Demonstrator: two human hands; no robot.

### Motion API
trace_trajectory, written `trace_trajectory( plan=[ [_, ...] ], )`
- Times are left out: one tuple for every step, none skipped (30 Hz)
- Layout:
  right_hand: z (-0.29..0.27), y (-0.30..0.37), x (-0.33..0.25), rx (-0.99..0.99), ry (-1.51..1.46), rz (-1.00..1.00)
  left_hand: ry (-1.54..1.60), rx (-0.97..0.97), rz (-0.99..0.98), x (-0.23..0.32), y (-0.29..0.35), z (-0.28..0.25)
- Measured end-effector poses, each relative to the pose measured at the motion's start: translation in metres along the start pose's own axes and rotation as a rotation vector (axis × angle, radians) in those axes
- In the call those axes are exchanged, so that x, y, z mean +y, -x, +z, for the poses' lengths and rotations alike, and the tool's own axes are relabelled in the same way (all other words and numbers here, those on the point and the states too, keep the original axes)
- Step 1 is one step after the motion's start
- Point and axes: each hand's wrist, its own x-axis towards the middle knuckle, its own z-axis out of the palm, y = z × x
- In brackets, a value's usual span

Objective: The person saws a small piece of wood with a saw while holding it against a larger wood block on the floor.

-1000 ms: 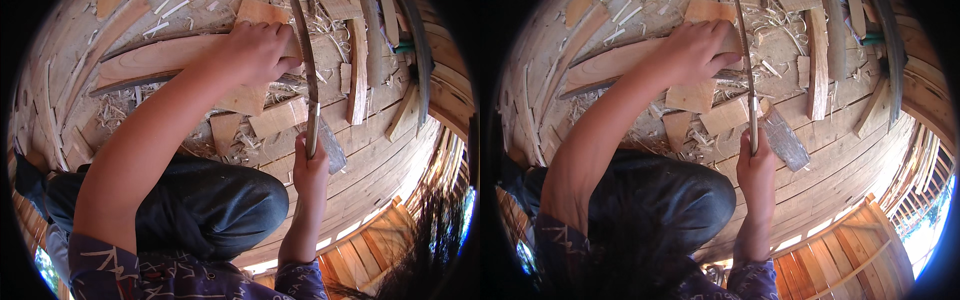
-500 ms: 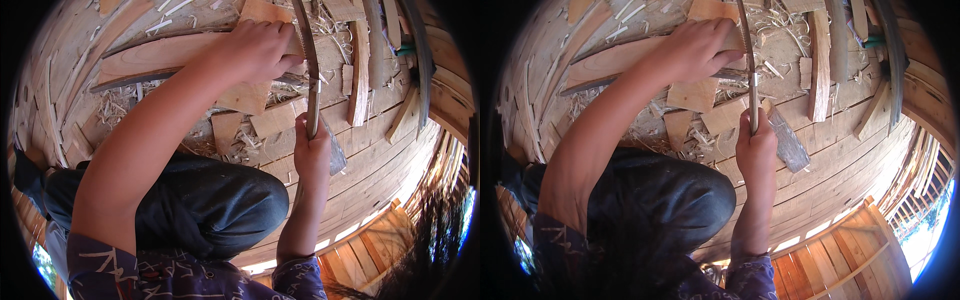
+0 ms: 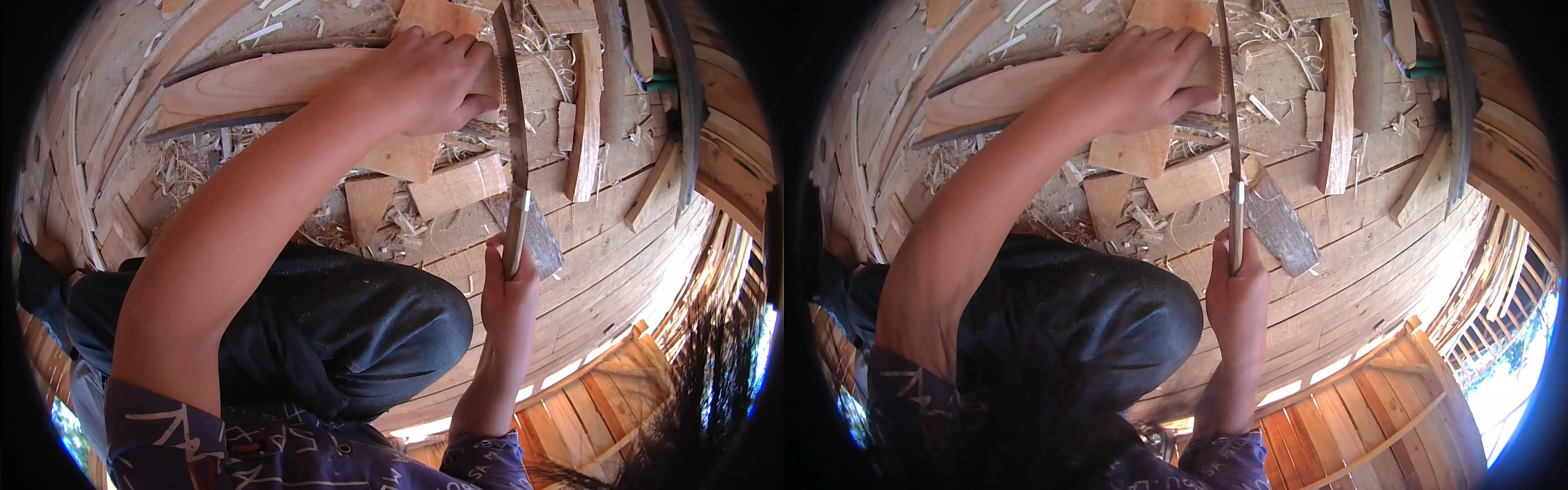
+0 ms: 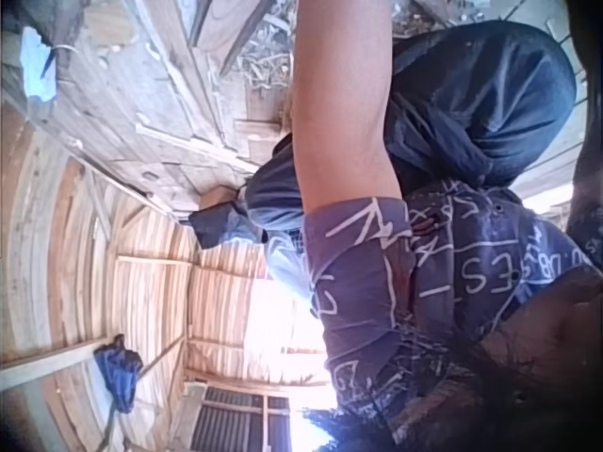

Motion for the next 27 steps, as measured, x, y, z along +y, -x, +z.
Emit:
trace_trajectory(
  plan=[
    [0.005, -0.013, -0.003, 0.013, -0.003, -0.059, -0.004, 0.005, -0.003, 0.001, 0.001, 0.001],
    [0.01, -0.025, -0.006, 0.027, -0.008, -0.118, -0.01, 0.009, -0.004, 0.001, 0.003, 0.003],
    [0.012, -0.038, -0.01, 0.027, 0.004, -0.097, -0.017, 0.013, -0.005, 0.001, 0.003, 0.002],
    [0.012, -0.049, -0.015, 0.028, 0.015, -0.076, 0.003, 0.011, -0.009, 0.001, 0.001, 0.002],
    [0.014, -0.055, -0.018, 0.021, 0.026, -0.057, 0.02, 0.005, -0.02, 0.002, -0.001, 0.001],
    [0.013, -0.054, -0.018, 0.024, 0.02, -0.067, 0.039, -0.001, -0.03, 0.002, -0.002, 0.0],
    [0.012, -0.05, -0.017, 0.028, 0.014, -0.077, 0.027, -0.015, -0.044, 0.002, -0.002, -0.001],
    [0.011, -0.045, -0.015, 0.031, 0.011, -0.084, 0.02, -0.029, -0.061, 0.003, -0.001, -0.002],
    [0.008, -0.034, -0.013, 0.039, 0.021, -0.129, 0.014, -0.04, -0.076, 0.004, -0.001, -0.002],
    [0.004, -0.022, -0.01, 0.013, 0.014, -0.064, 0.008, -0.036, -0.072, 0.003, -0.001, -0.003],
    [-0.002, -0.008, -0.006, -0.013, 0.013, 0.003, 0.009, -0.029, -0.07, 0.004, -0.001, -0.004],
    [-0.007, 0.004, -0.001, -0.038, 0.005, 0.068, 0.002, -0.024, -0.065, 0.003, -0.001, -0.003],
    [-0.011, 0.018, 0.004, -0.032, 0.01, 0.078, -0.003, -0.022, -0.061, 0.003, -0.001, -0.002],
    [-0.013, 0.033, 0.009, -0.022, 0.011, 0.091, -0.008, -0.021, -0.051, 0.003, -0.002, -0.002],
    [-0.014, 0.041, 0.011, -0.013, 0.013, 0.103, -0.014, -0.019, -0.042, 0.003, -0.003, -0.003],
    [-0.015, 0.042, 0.01, -0.031, -0.001, 0.113, -0.008, -0.042, -0.06, 0.003, -0.002, -0.004],
    [-0.016, 0.041, 0.008, -0.045, -0.013, 0.124, 0.0, -0.062, -0.075, 0.003, -0.003, -0.005],
    [-0.016, 0.039, 0.006, -0.06, -0.026, 0.133, 0.007, -0.083, -0.09, 0.002, -0.003, -0.006],
    [-0.015, 0.033, 0.004, -0.059, -0.014, 0.123, 0.007, -0.061, -0.066, 0.002, -0.002, -0.005],
    [-0.012, 0.021, 0.001, -0.061, -0.005, 0.109, 0.003, -0.038, -0.044, 0.002, 0.0, -0.002],
    [-0.008, 0.008, -0.003, -0.063, 0.001, 0.094, -0.004, -0.017, -0.022, 0.001, 0.002, -0.002],
    [-0.003, -0.007, -0.007, -0.034, 0.012, 0.03, 0.001, -0.017, -0.024, 0.0, 0.001, -0.001],
    [0.003, -0.022, -0.011, -0.008, 0.022, -0.033, 0.007, -0.019, -0.028, 0.001, 0.001, 0.0],
    [0.007, -0.036, -0.015, 0.019, 0.036, -0.096, 0.015, -0.02, -0.035, 0.002, 0.0, 0.0],
    [0.008, -0.048, -0.018, 0.005, 0.027, -0.091, 0.024, -0.039, -0.038, 0.002, -0.002, -0.001],
    [0.008, -0.06, -0.018, -0.011, 0.022, -0.081, 0.022, -0.072, -0.065, 0.004, -0.003, -0.003],
    [0.008, -0.064, -0.019, -0.026, 0.018, -0.071, 0.02, -0.105, -0.09, 0.006, -0.005, -0.007]
  ],
)
